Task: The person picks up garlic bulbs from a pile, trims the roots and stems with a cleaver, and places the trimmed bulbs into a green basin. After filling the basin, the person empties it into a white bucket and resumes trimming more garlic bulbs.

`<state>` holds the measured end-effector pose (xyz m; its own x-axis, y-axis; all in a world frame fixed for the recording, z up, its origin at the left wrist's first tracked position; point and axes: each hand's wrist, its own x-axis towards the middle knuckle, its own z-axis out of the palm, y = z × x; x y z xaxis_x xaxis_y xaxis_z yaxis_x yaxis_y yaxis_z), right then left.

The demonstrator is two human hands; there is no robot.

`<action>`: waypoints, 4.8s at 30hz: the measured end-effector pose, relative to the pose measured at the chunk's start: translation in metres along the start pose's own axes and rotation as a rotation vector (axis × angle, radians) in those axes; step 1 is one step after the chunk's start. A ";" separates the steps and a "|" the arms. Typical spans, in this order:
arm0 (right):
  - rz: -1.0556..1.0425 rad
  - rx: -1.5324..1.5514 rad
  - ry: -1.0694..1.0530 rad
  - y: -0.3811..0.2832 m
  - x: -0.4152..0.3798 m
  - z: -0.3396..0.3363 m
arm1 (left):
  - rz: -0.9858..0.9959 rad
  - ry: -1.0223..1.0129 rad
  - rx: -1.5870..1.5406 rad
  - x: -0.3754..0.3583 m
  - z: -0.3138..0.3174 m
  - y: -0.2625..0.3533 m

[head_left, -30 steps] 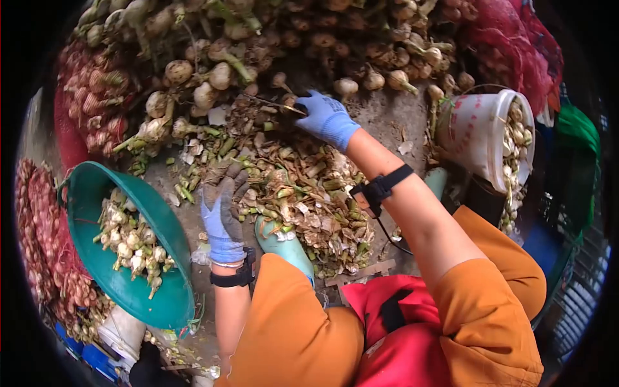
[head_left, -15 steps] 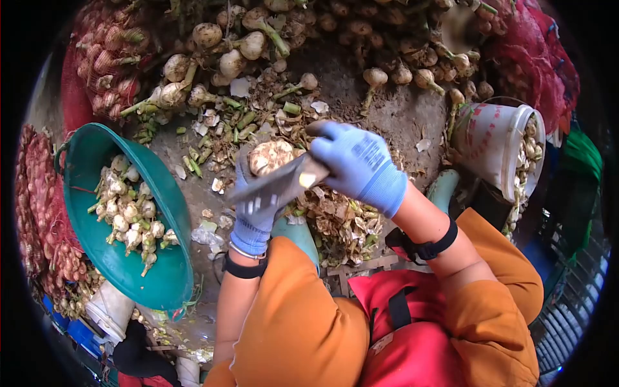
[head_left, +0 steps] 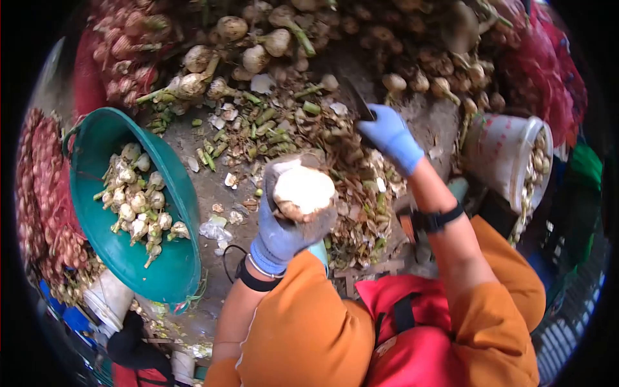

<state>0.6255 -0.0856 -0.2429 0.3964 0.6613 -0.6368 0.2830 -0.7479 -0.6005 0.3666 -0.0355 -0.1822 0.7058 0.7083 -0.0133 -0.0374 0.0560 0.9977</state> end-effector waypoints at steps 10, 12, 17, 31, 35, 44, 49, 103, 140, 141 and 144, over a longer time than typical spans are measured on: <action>-0.621 -0.354 -0.027 -0.073 -0.050 0.016 | -0.310 -0.011 -0.197 -0.013 -0.028 -0.043; -0.389 -0.463 -0.160 -0.050 -0.024 0.010 | -0.613 0.276 -0.425 0.011 -0.021 -0.017; -0.490 -0.490 -0.078 -0.049 -0.025 0.010 | -0.493 0.376 -0.229 0.010 -0.034 -0.018; -0.439 -0.376 0.061 -0.055 0.049 0.045 | -0.079 0.208 -0.692 0.031 -0.084 0.010; -0.690 -0.061 -0.062 -0.059 -0.027 0.043 | -0.526 0.238 -0.616 0.029 -0.029 -0.048; -0.528 -0.132 0.131 -0.046 -0.074 0.016 | -0.312 0.181 0.051 0.010 -0.019 -0.064; -0.663 -0.608 0.053 -0.057 -0.086 0.024 | -0.267 0.044 0.393 0.011 -0.020 -0.028; -0.732 -0.587 0.063 -0.065 -0.079 0.020 | -0.407 0.189 -0.493 0.011 -0.013 -0.043; -0.373 -0.494 0.272 -0.021 0.033 -0.009 | -0.487 0.312 -0.811 0.026 -0.033 -0.055; -0.444 -0.436 0.222 -0.022 0.009 0.006 | -0.487 0.317 -0.815 0.022 -0.023 -0.061; -0.687 -0.237 -0.033 -0.023 -0.059 0.044 | -0.407 0.184 -0.657 0.012 -0.001 -0.086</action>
<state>0.5566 -0.1053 -0.2128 0.0356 0.9848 -0.1701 0.6414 -0.1530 -0.7518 0.3778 -0.0307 -0.2679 0.6278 0.6445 -0.4365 -0.2516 0.6986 0.6698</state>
